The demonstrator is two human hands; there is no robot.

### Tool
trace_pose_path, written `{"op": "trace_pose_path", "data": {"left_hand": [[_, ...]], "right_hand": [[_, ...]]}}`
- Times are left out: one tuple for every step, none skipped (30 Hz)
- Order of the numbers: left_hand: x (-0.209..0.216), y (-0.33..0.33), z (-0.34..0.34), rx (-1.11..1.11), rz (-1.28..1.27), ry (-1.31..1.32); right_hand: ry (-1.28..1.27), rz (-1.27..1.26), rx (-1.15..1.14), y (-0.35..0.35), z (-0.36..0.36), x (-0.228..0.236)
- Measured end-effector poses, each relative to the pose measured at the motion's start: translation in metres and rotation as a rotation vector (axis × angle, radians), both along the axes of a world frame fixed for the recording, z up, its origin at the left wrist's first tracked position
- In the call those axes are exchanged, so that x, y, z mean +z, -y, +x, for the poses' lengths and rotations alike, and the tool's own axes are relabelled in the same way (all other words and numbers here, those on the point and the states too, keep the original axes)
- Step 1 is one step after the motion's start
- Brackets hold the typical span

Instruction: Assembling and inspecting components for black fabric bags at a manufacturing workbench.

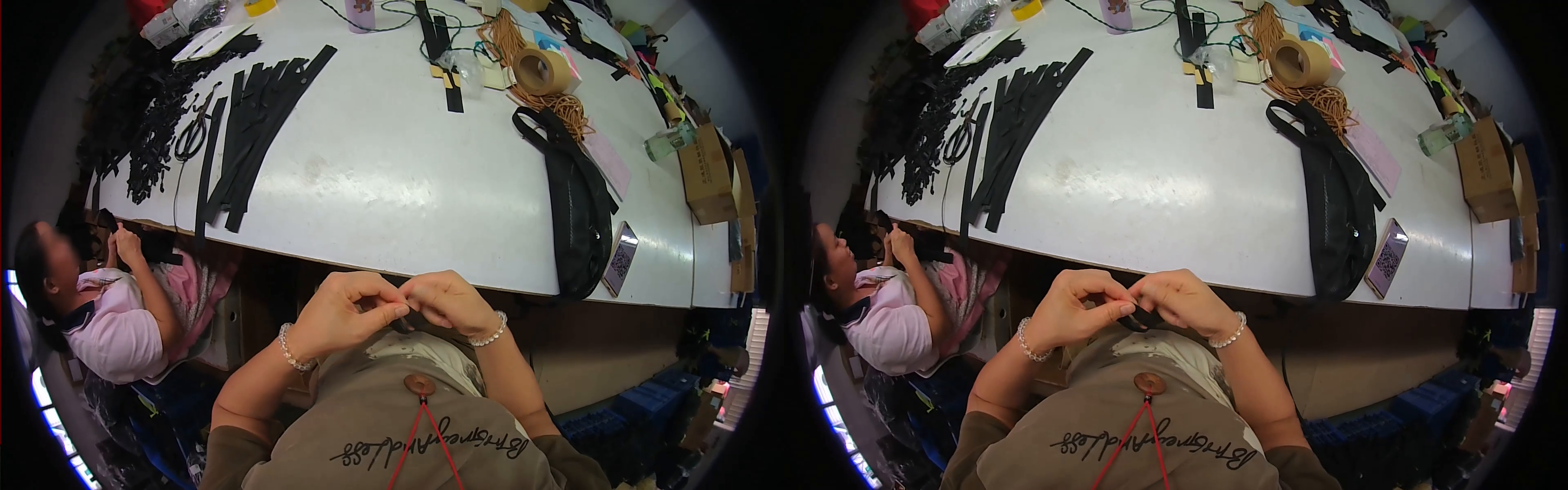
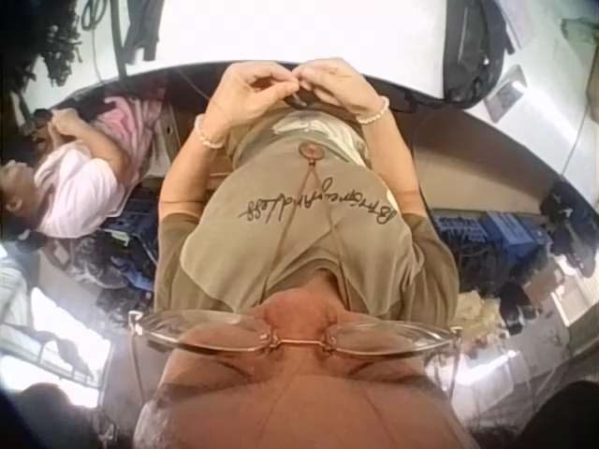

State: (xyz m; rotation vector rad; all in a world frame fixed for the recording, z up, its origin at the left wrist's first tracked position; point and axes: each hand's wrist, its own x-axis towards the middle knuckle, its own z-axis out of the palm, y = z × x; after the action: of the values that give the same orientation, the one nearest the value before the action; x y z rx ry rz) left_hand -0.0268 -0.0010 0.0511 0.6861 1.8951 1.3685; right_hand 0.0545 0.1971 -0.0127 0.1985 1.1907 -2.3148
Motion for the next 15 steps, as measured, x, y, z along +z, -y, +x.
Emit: {"op": "trace_pose_path", "data": {"left_hand": [[0.004,0.001,-0.001,-0.033,0.004,-0.067],[0.007,0.001,-0.002,-0.032,0.004,-0.074],[0.009,0.002,-0.002,-0.022,0.023,-0.079],[0.01,0.003,-0.003,-0.005,0.042,-0.086],[0.012,0.005,-0.004,0.002,0.039,-0.092],[0.014,0.007,-0.005,0.014,0.05,-0.067],[0.015,0.008,-0.006,0.021,0.062,-0.039],[0.017,0.009,-0.007,0.024,0.061,-0.042],[0.019,0.01,-0.008,0.047,0.077,-0.024],[0.021,0.01,-0.009,0.069,0.094,-0.006],[0.024,0.01,-0.01,0.072,0.093,-0.009],[0.028,0.01,-0.011,0.081,0.123,-0.012],[0.029,0.011,-0.013,0.093,0.153,-0.013],[0.03,0.012,-0.015,0.099,0.152,-0.013],[0.031,0.012,-0.016,0.093,0.172,0.007]], "right_hand": [[-0.007,-0.001,0.001,0.001,-0.005,0.0],[-0.162,0.048,0.058,0.003,-0.01,-0.001],[-0.316,0.098,0.115,0.004,-0.013,-0.001],[-0.323,0.097,0.121,0.003,-0.018,0.007],[-0.307,0.158,0.171,0.001,-0.021,0.021],[-0.29,0.22,0.221,0.001,-0.024,0.029],[-0.294,0.219,0.223,0.004,-0.024,0.029],[-0.357,0.23,0.135,0.009,-0.024,0.029],[-0.418,0.239,0.047,0.014,-0.024,0.029],[-0.422,0.238,0.049,0.018,-0.025,0.029],[-0.561,0.268,-0.037,0.021,-0.026,0.029],[-0.7,0.296,-0.125,0.024,-0.027,0.029],[-0.701,0.293,-0.12,0.027,-0.028,0.029],[-0.723,0.325,-0.16,0.03,-0.029,0.029],[-0.745,0.357,-0.201,0.032,-0.028,0.03]]}}
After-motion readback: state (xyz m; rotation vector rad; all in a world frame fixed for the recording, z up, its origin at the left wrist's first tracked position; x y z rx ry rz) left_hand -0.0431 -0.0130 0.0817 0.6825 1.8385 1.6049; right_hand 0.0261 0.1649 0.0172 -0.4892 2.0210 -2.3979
